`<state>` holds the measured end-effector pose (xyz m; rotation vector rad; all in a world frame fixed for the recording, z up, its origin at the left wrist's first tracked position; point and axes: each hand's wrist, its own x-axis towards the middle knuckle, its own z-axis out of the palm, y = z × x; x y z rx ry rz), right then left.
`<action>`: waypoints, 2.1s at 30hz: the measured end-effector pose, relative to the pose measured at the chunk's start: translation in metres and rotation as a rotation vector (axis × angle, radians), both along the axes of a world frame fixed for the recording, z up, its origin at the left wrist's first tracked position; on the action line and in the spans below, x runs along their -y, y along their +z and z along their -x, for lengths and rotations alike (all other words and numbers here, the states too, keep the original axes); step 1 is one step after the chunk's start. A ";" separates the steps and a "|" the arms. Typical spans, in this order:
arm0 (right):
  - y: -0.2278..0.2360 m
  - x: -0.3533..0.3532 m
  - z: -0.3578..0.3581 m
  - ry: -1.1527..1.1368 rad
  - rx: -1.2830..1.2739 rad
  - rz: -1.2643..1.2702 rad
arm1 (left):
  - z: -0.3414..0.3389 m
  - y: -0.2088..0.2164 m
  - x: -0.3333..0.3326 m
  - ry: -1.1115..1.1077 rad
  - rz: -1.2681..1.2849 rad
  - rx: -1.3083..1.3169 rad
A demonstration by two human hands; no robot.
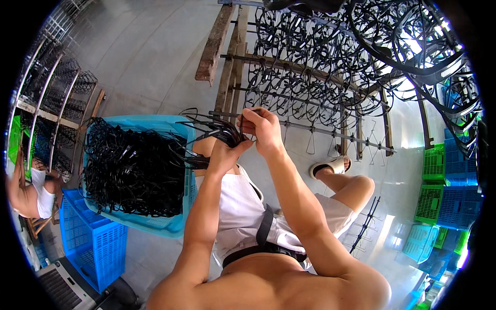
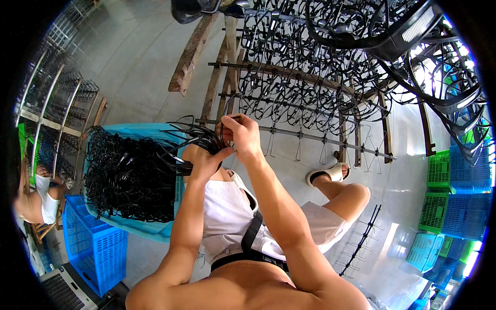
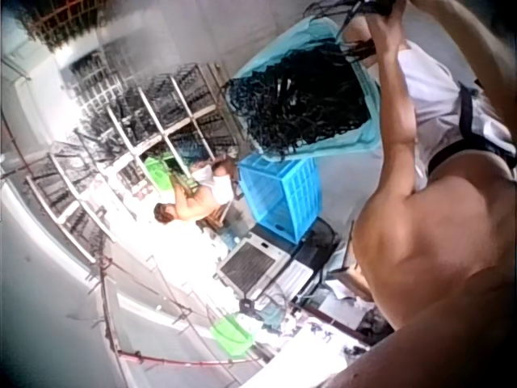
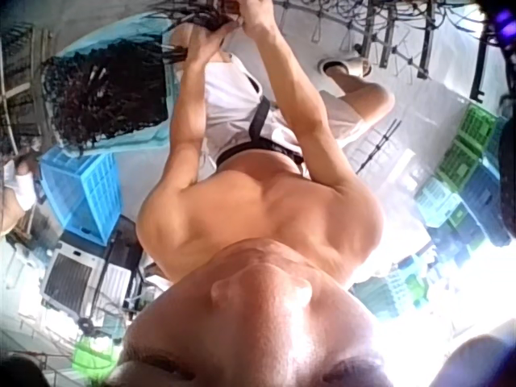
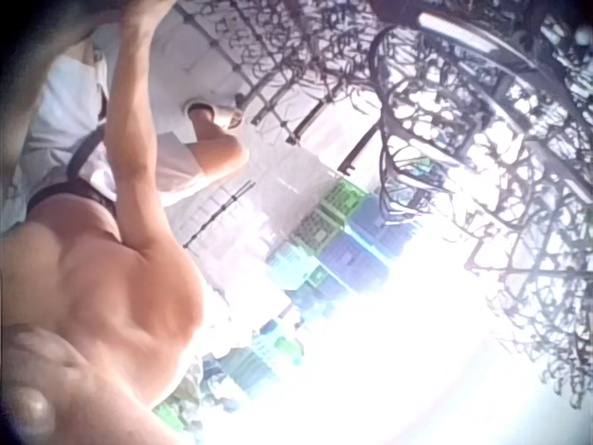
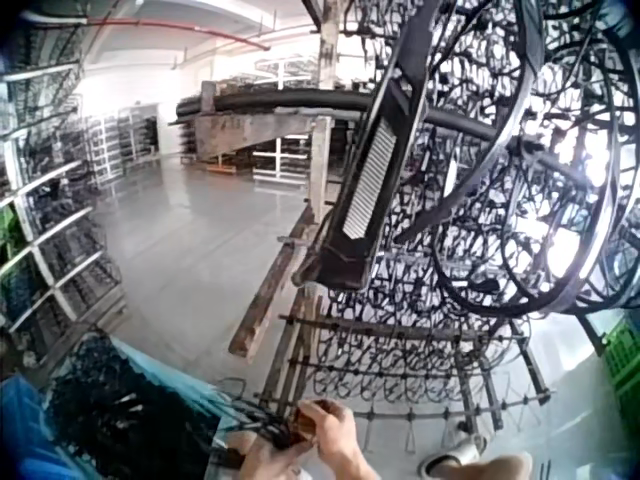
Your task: The person repeatedly picks black wire loops from a blue basket and attaches them to a metal rack using pliers. The person works one at a time, cutting and securing each loop onto the rack structure.
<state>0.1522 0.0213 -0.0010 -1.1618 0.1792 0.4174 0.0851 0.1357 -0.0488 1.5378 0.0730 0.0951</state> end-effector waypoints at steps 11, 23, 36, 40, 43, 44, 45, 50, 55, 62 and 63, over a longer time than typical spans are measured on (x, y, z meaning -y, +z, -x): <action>0.003 0.008 0.016 -0.116 0.322 0.199 | 0.029 0.002 0.013 0.171 -0.180 -0.056; 0.029 0.047 0.108 0.392 0.669 0.358 | 0.099 0.051 0.018 0.154 0.409 0.077; 0.050 0.125 0.092 0.255 0.036 -0.685 | 0.092 0.050 0.009 0.068 0.312 0.030; 0.089 0.147 0.062 -0.068 0.232 -0.541 | 0.088 0.054 0.028 0.119 0.066 0.143; 0.088 0.116 0.025 -0.060 0.211 -0.201 | 0.078 0.041 0.051 0.044 -0.263 0.246; 0.075 0.104 0.013 0.000 0.198 -0.140 | 0.073 0.038 0.061 0.048 -0.312 0.242; 0.060 0.089 0.005 0.022 0.166 -0.073 | 0.067 0.033 0.071 0.101 -0.353 0.231; -0.001 0.052 -0.015 -0.002 0.085 0.112 | 0.031 0.010 0.090 0.259 -0.691 0.295; -0.008 0.057 -0.014 -0.079 0.167 0.127 | 0.028 0.002 0.101 0.278 -0.659 0.323; -0.010 0.055 -0.010 -0.129 0.199 0.186 | 0.022 -0.006 0.100 0.290 -0.618 0.287; -0.008 0.055 -0.009 -0.136 0.203 0.208 | 0.022 -0.007 0.099 0.266 -0.648 0.297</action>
